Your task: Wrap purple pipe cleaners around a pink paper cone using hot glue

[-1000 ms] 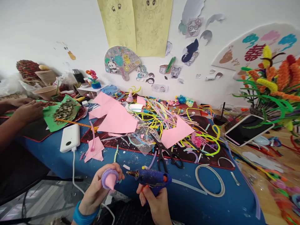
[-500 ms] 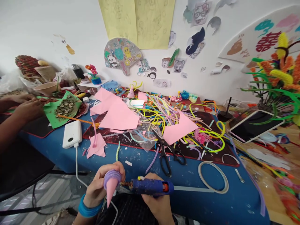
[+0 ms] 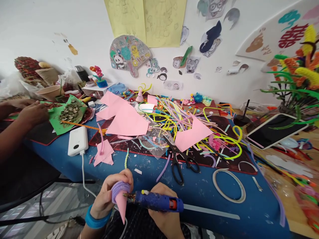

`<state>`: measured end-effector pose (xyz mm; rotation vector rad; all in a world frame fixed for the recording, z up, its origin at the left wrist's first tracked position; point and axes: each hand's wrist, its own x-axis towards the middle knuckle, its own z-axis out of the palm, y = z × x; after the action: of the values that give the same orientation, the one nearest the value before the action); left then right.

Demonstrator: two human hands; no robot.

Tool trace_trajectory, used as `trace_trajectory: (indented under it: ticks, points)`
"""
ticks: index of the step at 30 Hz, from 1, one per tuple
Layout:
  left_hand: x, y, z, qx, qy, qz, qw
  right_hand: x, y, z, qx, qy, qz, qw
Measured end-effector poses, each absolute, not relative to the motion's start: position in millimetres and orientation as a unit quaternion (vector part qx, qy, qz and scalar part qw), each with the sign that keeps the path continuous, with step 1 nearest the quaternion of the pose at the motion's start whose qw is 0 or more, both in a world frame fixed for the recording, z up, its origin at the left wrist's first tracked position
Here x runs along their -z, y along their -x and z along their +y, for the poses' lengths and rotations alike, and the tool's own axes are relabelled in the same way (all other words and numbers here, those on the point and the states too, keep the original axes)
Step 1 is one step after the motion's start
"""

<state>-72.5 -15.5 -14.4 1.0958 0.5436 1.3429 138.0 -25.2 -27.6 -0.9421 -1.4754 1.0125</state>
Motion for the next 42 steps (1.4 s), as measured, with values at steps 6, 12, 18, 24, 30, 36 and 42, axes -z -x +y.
trace_trajectory:
  ticks: [6,12,18,24,30,36,42]
  points:
    - [7.7,68.6,-14.8,-0.584,-0.476,0.248,0.610,30.8,-136.6,-26.1,-0.443,0.407,-0.609,0.517]
    - [11.2,69.9,-16.0,-0.584,-0.474,0.235,0.616,29.5,-136.5,-27.3,-0.445,0.404,-0.622,0.502]
    - [12.8,68.6,-16.0,-0.590,-0.461,0.239,0.618,31.0,-138.6,-28.6,-0.419,0.401,-0.656,0.484]
    - [13.3,67.9,-16.6,-0.594,-0.459,0.243,0.615,27.3,-138.3,-26.8,-0.410,0.396,-0.659,0.490]
    - [15.0,66.4,-17.6,-0.604,-0.448,0.237,0.615,24.4,-136.8,-26.2,-0.422,0.405,-0.637,0.502]
    - [18.3,67.6,-18.7,-0.610,-0.438,0.227,0.619,28.9,-137.6,-26.7,-0.419,0.418,-0.640,0.490]
    - [22.1,69.2,-19.3,-0.609,-0.428,0.228,0.628,27.4,-139.1,-27.7,-0.443,0.417,-0.618,0.497]
